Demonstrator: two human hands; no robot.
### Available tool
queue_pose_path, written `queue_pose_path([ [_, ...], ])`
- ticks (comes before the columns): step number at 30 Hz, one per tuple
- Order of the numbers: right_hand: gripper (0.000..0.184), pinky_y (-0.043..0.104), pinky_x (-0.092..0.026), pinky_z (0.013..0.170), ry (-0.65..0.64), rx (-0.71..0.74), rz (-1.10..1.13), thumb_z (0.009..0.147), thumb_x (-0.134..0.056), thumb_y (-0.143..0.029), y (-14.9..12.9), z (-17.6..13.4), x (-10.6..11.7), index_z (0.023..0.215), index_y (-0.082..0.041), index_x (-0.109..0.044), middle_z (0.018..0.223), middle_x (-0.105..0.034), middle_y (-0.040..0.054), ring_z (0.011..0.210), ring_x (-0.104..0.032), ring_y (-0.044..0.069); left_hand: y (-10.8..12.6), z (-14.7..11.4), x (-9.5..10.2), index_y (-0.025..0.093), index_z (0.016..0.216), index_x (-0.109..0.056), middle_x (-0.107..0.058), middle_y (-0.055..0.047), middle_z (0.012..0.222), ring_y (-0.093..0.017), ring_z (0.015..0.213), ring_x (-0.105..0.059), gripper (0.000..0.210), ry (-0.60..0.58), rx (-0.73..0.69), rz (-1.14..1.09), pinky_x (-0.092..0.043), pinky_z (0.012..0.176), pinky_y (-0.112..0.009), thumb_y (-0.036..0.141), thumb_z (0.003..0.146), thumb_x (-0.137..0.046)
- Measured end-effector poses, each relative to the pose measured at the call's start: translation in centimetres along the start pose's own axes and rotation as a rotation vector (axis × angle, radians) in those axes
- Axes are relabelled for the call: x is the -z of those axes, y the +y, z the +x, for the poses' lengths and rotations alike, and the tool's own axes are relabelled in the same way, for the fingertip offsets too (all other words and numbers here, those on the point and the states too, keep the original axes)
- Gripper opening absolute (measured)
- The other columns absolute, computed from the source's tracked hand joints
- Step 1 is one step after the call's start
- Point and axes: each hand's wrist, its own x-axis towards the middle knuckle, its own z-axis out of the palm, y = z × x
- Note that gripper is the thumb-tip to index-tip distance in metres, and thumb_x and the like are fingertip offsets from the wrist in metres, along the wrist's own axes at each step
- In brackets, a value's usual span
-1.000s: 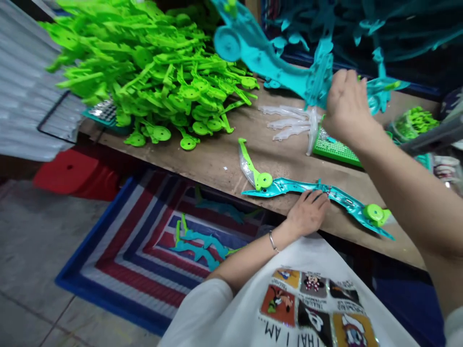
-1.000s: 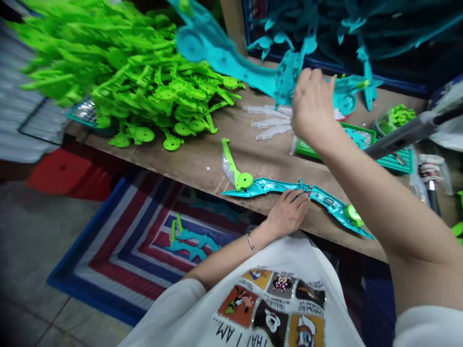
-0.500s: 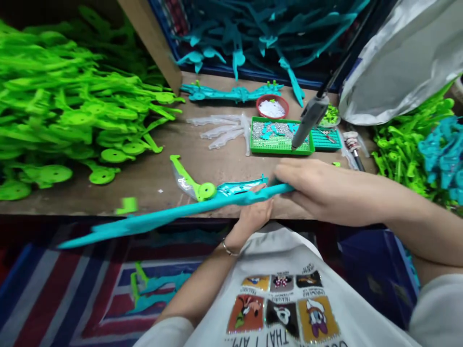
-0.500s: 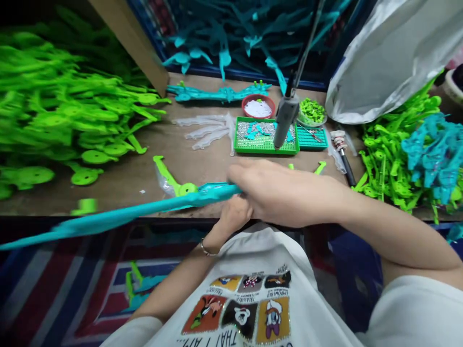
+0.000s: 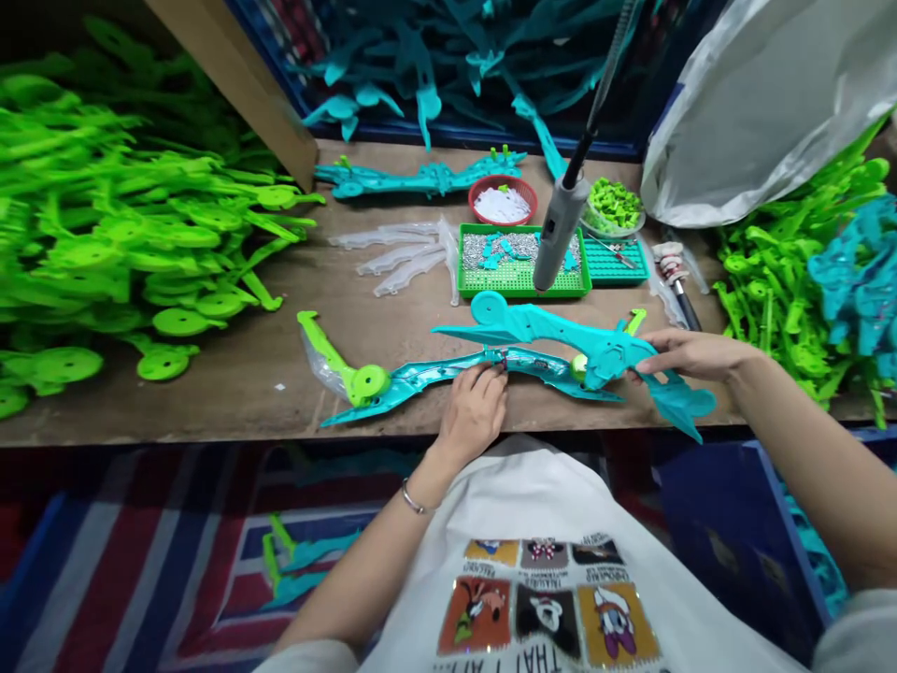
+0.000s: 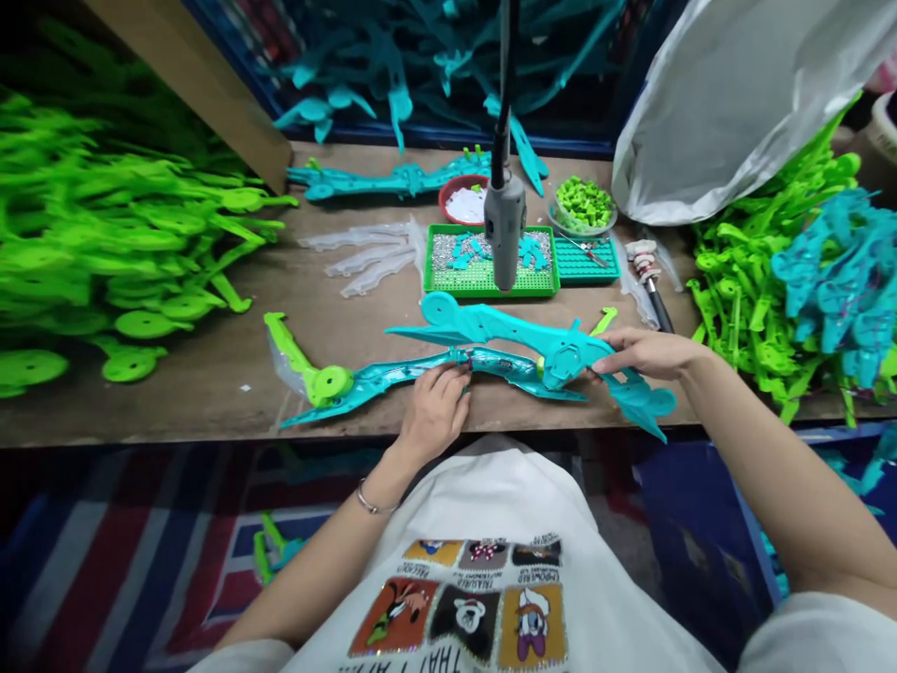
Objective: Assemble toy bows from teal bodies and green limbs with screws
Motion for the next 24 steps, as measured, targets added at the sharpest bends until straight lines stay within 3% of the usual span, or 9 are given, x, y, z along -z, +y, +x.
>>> queue_pose_path([
  [9, 0.037, 0.029, -0.047, 0.063, -0.029, 0.037, -0.075, 0.067, -0.086, -0.047, -1.4, 4.3, 0.2, 0.086, -0.017, -0.076, 0.083, -0.075, 0.0064, 0.071, -0.064, 0.018, -0.2, 0.0, 0.1, 0.015, 0.133, -0.055, -0.063, -0.014, 0.135, -0.032, 0.129, -0.052, 0.035, -0.009, -0.017, -0.016, -0.046, 0.108, -0.054, 0.019, 0.098, -0.050],
  [15, 0.042, 0.029, -0.047, 0.071, -0.044, 0.056, -0.211, 0.071, -0.081, -0.053, -3.5, 3.8, 0.6, 0.091, -0.017, -0.073, 0.089, -0.074, 0.0053, 0.082, -0.065, 0.020, -0.4, 0.1, 0.0, 0.016, 0.133, -0.054, -0.063, -0.015, 0.136, -0.030, 0.132, -0.052, 0.036, -0.010, -0.032, -0.048, -0.042, 0.114, -0.053, 0.018, 0.098, -0.050],
  [19, 0.042, 0.031, -0.047, 0.068, -0.033, 0.148, -0.328, 0.074, -0.079, -0.055, -6.5, 2.5, -1.2, 0.097, -0.021, -0.072, 0.091, -0.073, 0.0044, 0.081, -0.064, 0.021, 0.1, 0.5, 0.1, 0.016, 0.132, -0.056, -0.064, -0.014, 0.133, -0.031, 0.127, -0.054, 0.034, -0.043, -0.030, -0.033, -0.046, 0.109, -0.051, 0.020, 0.099, -0.049],
  [24, 0.067, 0.033, -0.051, 0.080, 0.119, 0.376, -0.560, 0.064, -0.083, -0.039, -7.8, 4.4, -5.2, 0.122, -0.019, -0.057, 0.106, -0.069, 0.0034, 0.092, -0.064, 0.023, 0.5, 0.6, -0.1, 0.015, 0.131, -0.057, -0.064, -0.014, 0.133, -0.030, 0.133, -0.052, 0.033, -0.030, -0.021, -0.012, -0.038, 0.117, -0.052, 0.019, 0.099, -0.048],
])
